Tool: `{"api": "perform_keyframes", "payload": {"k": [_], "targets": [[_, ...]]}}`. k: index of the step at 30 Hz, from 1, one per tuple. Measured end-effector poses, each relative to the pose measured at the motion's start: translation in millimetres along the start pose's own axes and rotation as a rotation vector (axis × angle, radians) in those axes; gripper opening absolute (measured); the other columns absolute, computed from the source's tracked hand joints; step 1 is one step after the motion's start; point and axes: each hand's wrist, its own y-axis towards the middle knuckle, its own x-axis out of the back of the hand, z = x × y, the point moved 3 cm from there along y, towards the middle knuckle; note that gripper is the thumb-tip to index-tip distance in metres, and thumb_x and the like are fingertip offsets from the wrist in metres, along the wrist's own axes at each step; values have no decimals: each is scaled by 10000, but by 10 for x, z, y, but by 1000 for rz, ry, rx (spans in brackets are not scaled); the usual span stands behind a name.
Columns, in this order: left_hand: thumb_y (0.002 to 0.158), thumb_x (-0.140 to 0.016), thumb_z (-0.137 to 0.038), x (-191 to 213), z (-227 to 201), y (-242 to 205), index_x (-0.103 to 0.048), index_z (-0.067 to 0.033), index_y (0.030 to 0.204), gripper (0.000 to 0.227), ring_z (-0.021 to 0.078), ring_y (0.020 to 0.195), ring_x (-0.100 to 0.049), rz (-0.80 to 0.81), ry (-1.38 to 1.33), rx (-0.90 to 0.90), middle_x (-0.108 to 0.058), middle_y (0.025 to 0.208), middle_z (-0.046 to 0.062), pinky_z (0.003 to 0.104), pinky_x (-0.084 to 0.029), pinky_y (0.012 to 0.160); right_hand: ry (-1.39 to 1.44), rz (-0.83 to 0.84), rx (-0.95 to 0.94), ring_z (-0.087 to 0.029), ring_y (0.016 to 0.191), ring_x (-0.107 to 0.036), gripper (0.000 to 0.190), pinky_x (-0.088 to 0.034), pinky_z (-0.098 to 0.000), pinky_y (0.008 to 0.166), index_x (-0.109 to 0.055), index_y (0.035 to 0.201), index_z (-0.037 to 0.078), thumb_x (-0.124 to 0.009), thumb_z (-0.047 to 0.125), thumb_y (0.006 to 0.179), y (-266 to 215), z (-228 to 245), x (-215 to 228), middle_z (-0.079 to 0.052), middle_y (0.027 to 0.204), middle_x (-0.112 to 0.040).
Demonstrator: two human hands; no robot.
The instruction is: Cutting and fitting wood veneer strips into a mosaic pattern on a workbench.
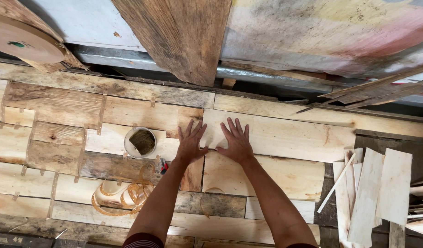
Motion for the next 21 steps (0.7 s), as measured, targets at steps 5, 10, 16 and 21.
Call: {"api": "perform_keyframes", "payload": {"k": [5,10,16,21], "targets": [[769,-804,-378,7,-15,-3,-291,-200,1601,993,295,1589,-55,12,14,3,-185,1707,1,724,37,1199,21,17,-13,-347,1582,-61,1096,-19,-639,1242,-298,1602,187,-826,576,724,0,6,15,-113,1710,-141],[770,-811,-391,17,-4,-4,-321,-197,1589,974,295,1591,-57,16,11,12,-157,1704,40,720,18,1208,17,59,-35,-340,1583,-36,1104,-6,-637,1242,-283,1606,190,-816,587,724,8,24,31,-107,1713,-110],[765,-818,-386,-4,52,-2,-332,-174,1583,975,284,1589,-61,-20,-41,-4,-170,1706,35,697,20,1212,25,43,-12,-344,1584,-33,1100,1,-642,1236,-285,1608,185,-806,587,727,5,-3,-5,-110,1717,-107],[764,-797,-313,154,-33,-35,-322,-145,1559,941,260,1572,-89,-10,-141,11,-218,1675,29,660,36,1222,33,13,-7,-349,1584,-48,1097,-1,-655,1233,-303,1604,177,-820,564,716,8,-4,-26,-113,1715,-124]]}}
